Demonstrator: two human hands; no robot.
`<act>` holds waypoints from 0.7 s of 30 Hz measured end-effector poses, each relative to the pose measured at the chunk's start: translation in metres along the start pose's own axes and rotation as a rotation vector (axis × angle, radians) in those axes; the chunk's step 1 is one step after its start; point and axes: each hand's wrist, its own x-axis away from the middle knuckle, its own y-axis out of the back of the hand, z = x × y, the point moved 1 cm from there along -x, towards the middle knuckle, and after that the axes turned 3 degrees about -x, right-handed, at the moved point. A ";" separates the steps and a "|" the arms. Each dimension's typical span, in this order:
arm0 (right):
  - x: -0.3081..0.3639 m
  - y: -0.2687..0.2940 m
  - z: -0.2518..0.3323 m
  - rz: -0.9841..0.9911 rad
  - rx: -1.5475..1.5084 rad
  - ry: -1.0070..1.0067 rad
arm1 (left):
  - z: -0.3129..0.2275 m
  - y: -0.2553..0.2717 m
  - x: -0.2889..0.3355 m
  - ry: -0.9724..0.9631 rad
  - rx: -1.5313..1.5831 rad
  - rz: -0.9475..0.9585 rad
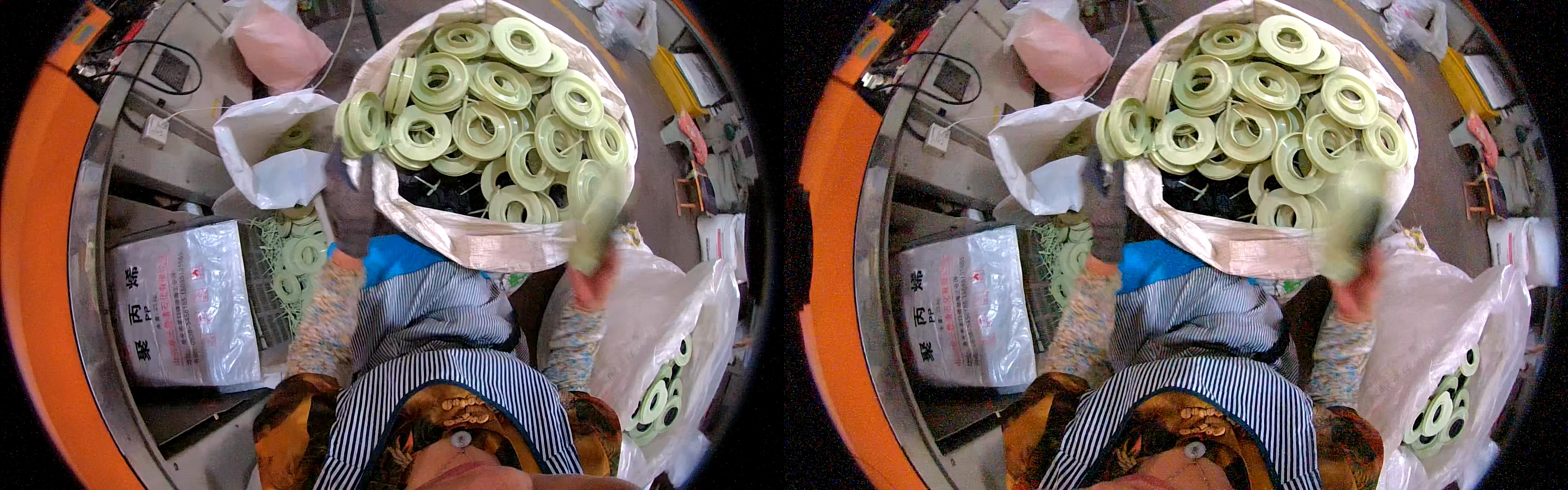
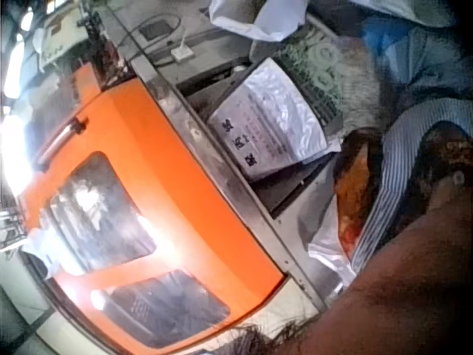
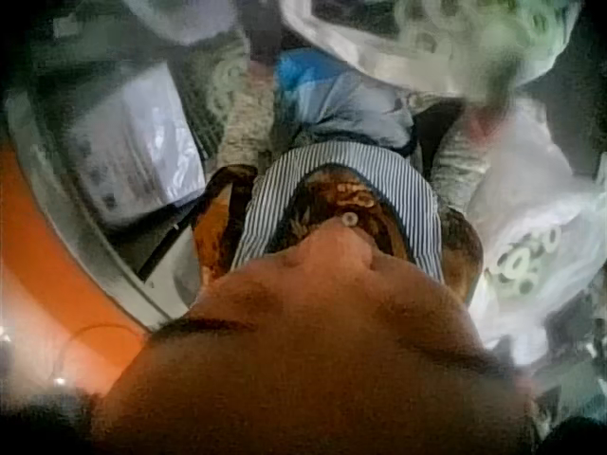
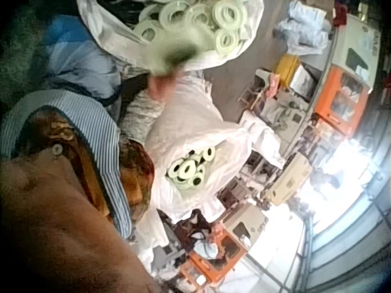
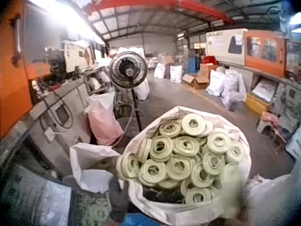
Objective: The person repeatedly picks up light green circular plastic rings and black circular inserts from a large white sack. They insert the black pieces into the center of the green rings and place the assembled units back into the sack.
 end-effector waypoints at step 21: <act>-0.167 0.031 -0.235 1.078 2.175 0.184 | 0.007 0.003 -0.036 0.341 0.898 0.019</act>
